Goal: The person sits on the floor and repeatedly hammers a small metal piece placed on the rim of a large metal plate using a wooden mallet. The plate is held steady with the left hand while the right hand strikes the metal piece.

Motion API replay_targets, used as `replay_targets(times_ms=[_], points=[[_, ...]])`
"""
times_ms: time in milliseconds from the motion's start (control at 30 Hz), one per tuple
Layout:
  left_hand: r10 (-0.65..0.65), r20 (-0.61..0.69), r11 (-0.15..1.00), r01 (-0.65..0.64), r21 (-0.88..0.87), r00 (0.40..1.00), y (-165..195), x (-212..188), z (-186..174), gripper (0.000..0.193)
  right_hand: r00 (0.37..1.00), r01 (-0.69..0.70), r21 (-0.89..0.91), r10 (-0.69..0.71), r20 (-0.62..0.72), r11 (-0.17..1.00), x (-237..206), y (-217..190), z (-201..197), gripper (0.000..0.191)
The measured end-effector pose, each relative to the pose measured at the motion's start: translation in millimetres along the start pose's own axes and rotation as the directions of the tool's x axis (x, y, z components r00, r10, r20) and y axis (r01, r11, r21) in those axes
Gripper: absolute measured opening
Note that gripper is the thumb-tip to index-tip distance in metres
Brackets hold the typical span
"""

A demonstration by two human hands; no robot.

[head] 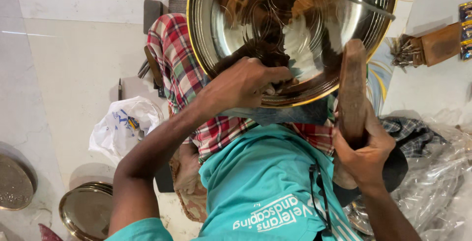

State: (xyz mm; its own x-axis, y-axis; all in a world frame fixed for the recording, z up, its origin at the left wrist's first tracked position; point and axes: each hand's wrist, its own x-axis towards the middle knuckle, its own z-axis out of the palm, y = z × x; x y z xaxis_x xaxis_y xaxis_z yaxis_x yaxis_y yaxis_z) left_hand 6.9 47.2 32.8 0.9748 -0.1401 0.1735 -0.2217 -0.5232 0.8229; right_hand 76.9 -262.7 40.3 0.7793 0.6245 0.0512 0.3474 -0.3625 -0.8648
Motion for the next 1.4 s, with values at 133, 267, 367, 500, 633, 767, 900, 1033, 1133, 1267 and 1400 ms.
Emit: replay_targets(times_ms=[133, 267, 367, 500, 633, 767, 900, 1033, 1133, 1267, 1400], points=[[-0.193, 0.293, 0.981, 0.182, 0.065, 0.936, -6, 10, -5, 0.071, 0.997, 0.008, -0.141, -0.019, -0.076, 0.99, -19, -1, 7, 0.063], [0.049, 0.186, 0.998, -0.041, -0.049, 0.981, -15, 14, -4, 0.066, 0.998, -0.057, -0.118, 0.053, -0.035, 0.991, -30, -1, 13, 0.064], [0.084, 0.183, 0.995, -0.091, 0.031, 0.98, -23, 17, -1, 0.064, 0.992, -0.127, -0.074, 0.125, -0.032, 0.989, -34, 3, 17, 0.067], [0.031, 0.285, 0.989, -0.07, 0.128, 0.958, -25, 28, 4, 0.071, 0.98, -0.193, 0.007, 0.193, -0.041, 0.981, -38, 8, 21, 0.068], [0.125, 0.315, 0.981, -0.165, 0.103, 0.941, -24, 35, -1, 0.063, 0.982, -0.181, 0.013, 0.182, -0.049, 0.983, -42, 8, 21, 0.068], [0.082, 0.403, 0.984, -0.138, 0.113, 0.912, -19, 38, -7, 0.063, 0.978, -0.163, 0.011, 0.163, -0.132, 0.987, -49, 3, 24, 0.064], [0.167, 0.354, 0.985, -0.171, -0.019, 0.92, -18, 40, -9, 0.055, 0.967, -0.12, 0.06, 0.13, -0.22, 0.991, -52, 5, 29, 0.06], [0.209, 0.327, 0.974, -0.227, 0.018, 0.922, -18, 38, -10, 0.058, 0.99, 0.057, -0.197, -0.08, -0.114, 0.979, -47, 15, 30, 0.062], [0.086, 0.311, 0.99, -0.115, 0.078, 0.947, -15, 29, -8, 0.058, 0.971, -0.123, -0.057, 0.108, -0.214, 0.991, -41, 18, 30, 0.044], [-0.083, 0.158, 0.992, 0.067, 0.108, 0.984, -6, 11, 2, 0.057, 0.995, -0.012, -0.112, 0.0, -0.104, 0.994, -26, 11, 22, 0.064], [-0.133, 0.019, 0.986, 0.13, 0.108, 0.991, -2, 0, 11, 0.054, 1.0, -0.029, -0.068, 0.029, -0.009, 0.997, -1, 2, 6, 0.065]])
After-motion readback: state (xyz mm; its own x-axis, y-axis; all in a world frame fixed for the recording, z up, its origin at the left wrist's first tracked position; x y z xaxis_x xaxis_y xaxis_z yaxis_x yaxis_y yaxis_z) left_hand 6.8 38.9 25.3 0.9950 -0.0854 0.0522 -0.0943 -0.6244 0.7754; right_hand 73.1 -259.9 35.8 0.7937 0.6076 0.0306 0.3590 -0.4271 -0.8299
